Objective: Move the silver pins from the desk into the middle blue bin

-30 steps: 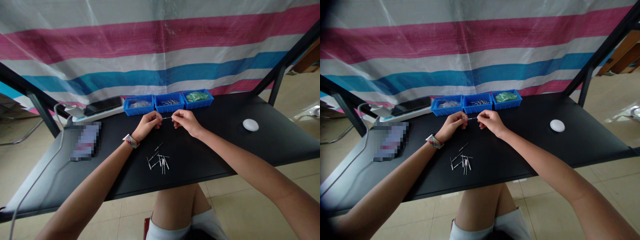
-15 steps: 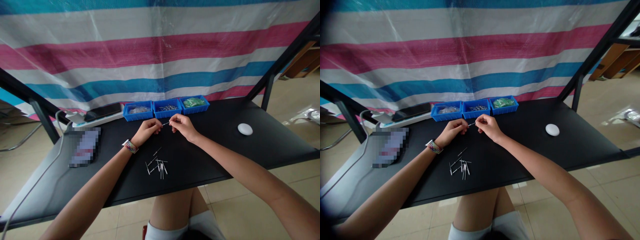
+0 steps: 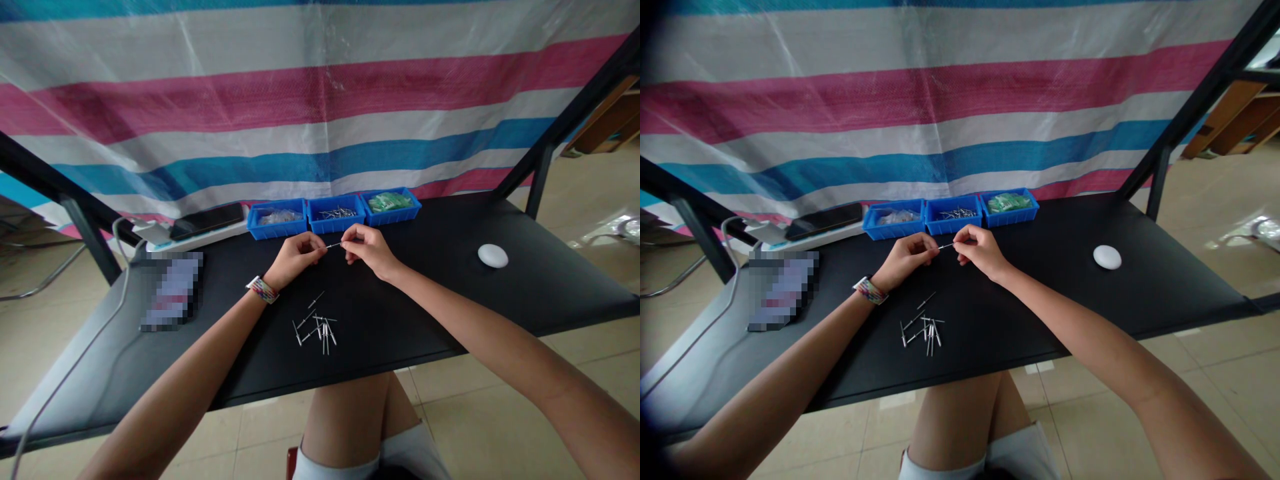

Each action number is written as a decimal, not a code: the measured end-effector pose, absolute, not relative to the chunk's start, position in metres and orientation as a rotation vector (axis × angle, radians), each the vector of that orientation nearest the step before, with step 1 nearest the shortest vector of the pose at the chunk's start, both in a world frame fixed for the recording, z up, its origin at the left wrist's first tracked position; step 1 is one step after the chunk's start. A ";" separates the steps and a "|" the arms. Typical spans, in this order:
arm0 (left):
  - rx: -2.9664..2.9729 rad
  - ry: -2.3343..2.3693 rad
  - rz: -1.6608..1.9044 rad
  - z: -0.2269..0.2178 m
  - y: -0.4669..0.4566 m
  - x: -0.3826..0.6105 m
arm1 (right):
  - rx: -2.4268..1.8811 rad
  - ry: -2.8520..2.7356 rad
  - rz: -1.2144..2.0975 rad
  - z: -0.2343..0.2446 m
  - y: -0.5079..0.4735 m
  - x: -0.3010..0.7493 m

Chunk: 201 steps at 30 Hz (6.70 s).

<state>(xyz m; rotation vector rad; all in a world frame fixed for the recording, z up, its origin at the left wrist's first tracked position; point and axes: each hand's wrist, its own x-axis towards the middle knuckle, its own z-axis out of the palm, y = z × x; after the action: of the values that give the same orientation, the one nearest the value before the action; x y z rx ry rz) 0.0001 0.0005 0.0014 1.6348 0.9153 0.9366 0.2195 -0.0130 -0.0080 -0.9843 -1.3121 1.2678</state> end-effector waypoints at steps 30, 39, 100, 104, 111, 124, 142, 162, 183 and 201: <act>1.536 0.863 1.012 -0.006 0.005 -0.001 | -0.778 -2.123 0.792 -0.008 -0.025 0.220; 1.547 0.841 1.023 -0.005 0.004 -0.002 | -0.497 -2.443 0.535 -0.007 -0.056 0.190; 1.607 0.890 0.917 -0.004 0.004 -0.003 | -0.983 -1.328 1.145 -0.016 -0.014 0.212; 1.607 0.901 0.922 -0.003 0.004 -0.002 | -0.998 -1.354 1.101 -0.017 -0.014 0.211; 1.628 0.905 0.938 -0.003 0.003 -0.002 | -1.001 -1.348 1.121 -0.019 -0.013 0.211; 1.640 0.906 0.965 -0.002 0.002 0.000 | -0.984 -1.278 1.198 -0.020 -0.011 0.214; 1.645 0.917 0.969 -0.001 0.001 0.001 | -0.992 -1.290 1.213 -0.017 -0.012 0.213; 1.570 0.903 0.953 -0.005 0.004 -0.001 | -0.994 -1.359 0.671 -0.002 0.017 0.241; 1.541 0.825 0.974 -0.005 0.003 -0.003 | -0.410 -2.434 0.699 0.002 -0.069 0.197; 1.555 0.833 0.965 -0.006 0.004 -0.001 | -0.650 -2.454 0.334 -0.009 -0.057 0.199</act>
<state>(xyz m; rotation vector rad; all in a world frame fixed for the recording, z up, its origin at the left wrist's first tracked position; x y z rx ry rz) -0.0013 0.0043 -0.0061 1.5546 0.8330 0.9651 0.1994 -0.0568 -0.0085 -0.6501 -2.4539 0.3338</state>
